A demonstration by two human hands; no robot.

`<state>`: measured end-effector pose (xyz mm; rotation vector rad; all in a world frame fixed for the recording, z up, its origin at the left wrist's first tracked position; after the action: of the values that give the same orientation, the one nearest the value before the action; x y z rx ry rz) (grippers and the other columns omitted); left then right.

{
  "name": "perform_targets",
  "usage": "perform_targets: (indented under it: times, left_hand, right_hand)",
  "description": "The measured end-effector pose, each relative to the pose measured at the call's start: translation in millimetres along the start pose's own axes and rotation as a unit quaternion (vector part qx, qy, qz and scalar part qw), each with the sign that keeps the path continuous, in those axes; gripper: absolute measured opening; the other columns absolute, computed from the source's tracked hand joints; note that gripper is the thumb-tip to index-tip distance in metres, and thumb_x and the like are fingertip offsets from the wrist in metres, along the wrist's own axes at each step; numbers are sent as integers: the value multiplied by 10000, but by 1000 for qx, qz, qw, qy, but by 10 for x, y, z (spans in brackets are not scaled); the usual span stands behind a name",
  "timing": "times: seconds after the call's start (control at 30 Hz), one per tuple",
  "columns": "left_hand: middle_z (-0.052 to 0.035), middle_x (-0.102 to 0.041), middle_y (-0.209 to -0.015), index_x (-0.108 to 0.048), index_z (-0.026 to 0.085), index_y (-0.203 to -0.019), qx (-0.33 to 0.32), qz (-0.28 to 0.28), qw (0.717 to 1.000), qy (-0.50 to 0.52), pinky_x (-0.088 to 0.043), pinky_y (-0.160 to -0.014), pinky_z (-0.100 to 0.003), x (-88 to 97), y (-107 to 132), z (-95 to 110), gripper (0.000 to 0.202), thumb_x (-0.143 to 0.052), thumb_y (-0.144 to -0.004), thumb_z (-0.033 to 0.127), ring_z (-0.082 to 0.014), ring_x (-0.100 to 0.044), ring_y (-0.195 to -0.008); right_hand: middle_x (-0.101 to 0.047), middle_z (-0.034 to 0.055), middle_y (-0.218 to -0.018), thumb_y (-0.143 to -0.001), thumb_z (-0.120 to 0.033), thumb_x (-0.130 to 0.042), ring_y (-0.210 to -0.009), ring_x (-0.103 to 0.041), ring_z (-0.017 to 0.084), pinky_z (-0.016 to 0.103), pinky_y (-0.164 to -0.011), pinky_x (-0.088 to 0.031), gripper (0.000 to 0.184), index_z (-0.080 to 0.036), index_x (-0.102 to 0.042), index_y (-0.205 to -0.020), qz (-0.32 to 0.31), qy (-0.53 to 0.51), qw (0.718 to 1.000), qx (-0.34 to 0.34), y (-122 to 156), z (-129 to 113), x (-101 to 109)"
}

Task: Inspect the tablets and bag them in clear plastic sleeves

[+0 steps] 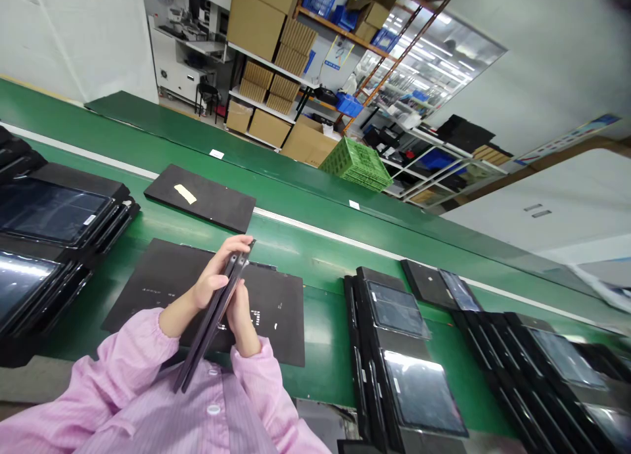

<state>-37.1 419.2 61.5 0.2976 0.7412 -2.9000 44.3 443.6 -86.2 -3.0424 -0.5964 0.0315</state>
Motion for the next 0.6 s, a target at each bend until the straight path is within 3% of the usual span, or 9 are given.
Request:
perform_targets:
  times: [0.07, 0.13, 0.23, 0.27, 0.4, 0.5, 0.6]
  left_hand:
    - [-61, -425, -1533, -552, 299, -1358, 58, 56, 996, 29, -242, -1226, -464, 180, 166, -127, 611, -598, -817, 579, -311, -314, -1465]
    - [-41, -425, -1551, -502, 323, -1418, 159, 117, 978, 72, -275, -1220, -463, 407, 492, -383, 658, -589, -827, 600, -305, -332, -1470]
    - [-88, -645, -1316, -634, 288, -1258, 313, 152, 930, 119, -418, -1110, -526, 615, 1106, -812, 675, -729, -692, 643, -380, -525, -1311]
    - [-95, -673, -1265, -646, 274, -1229, 345, 153, 919, 117, -439, -1084, -534, 653, 1268, -918, 679, -806, -641, 573, -393, -553, -1276]
    - [-87, -703, -1208, -656, 227, -1172, 371, 188, 907, 61, -445, -1083, -474, 774, 1531, -1121, 603, -878, -617, 309, -350, -588, -1236]
    - [-84, -709, -1188, -650, 220, -1153, 382, 221, 892, 97, -465, -1051, -457, 764, 1593, -1227, 601, -875, -598, 279, -332, -610, -1201]
    - [-106, -701, -1196, -626, 203, -1167, 403, 249, 870, 137, -476, -1017, -480, 761, 1698, -1333, 672, -887, -552, 283, -339, -634, -1147]
  right_hand:
    - [-678, 110, -816, -940, -751, -264, -732, -647, 194, 320, -681, -544, 735, -121, -639, -900, 19, -13, 999, -45, -1, 125, 31]
    - [-705, 127, -838, -895, -772, -363, -739, -653, 207, 324, -688, -540, 728, -105, -653, -888, 53, -13, 995, -86, -10, 160, 189]
    - [-729, 135, -863, -825, -713, -566, -787, -663, 231, 322, -716, -521, 641, -88, -690, -890, 93, 18, 988, -120, -47, 88, 497]
    - [-735, 134, -878, -800, -676, -627, -809, -668, 239, 324, -739, -516, 602, -87, -705, -896, 99, 30, 987, -123, -64, 54, 577]
    - [-749, 140, -968, -774, -612, -671, -916, -689, 265, 356, -848, -514, 557, -93, -728, -969, 104, 55, 987, -110, -100, -6, 713]
    - [-745, 161, -1031, -749, -599, -670, -966, -699, 281, 389, -893, -521, 575, -92, -725, -1014, 117, 66, 986, -100, -84, 41, 807]
    - [-752, 147, -907, -716, -517, -717, -863, -703, 288, 413, -854, -518, 435, -114, -746, -878, 128, 110, 981, -101, -60, 52, 936]
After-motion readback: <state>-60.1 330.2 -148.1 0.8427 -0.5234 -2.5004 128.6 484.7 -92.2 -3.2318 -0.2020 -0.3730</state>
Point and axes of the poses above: each hand's wrist, its own y-axis away from the middle knuckle, its own x-axis out of the back of the hand, z = x × y, the point moved 10 cm from there along -y, towards the middle knuckle
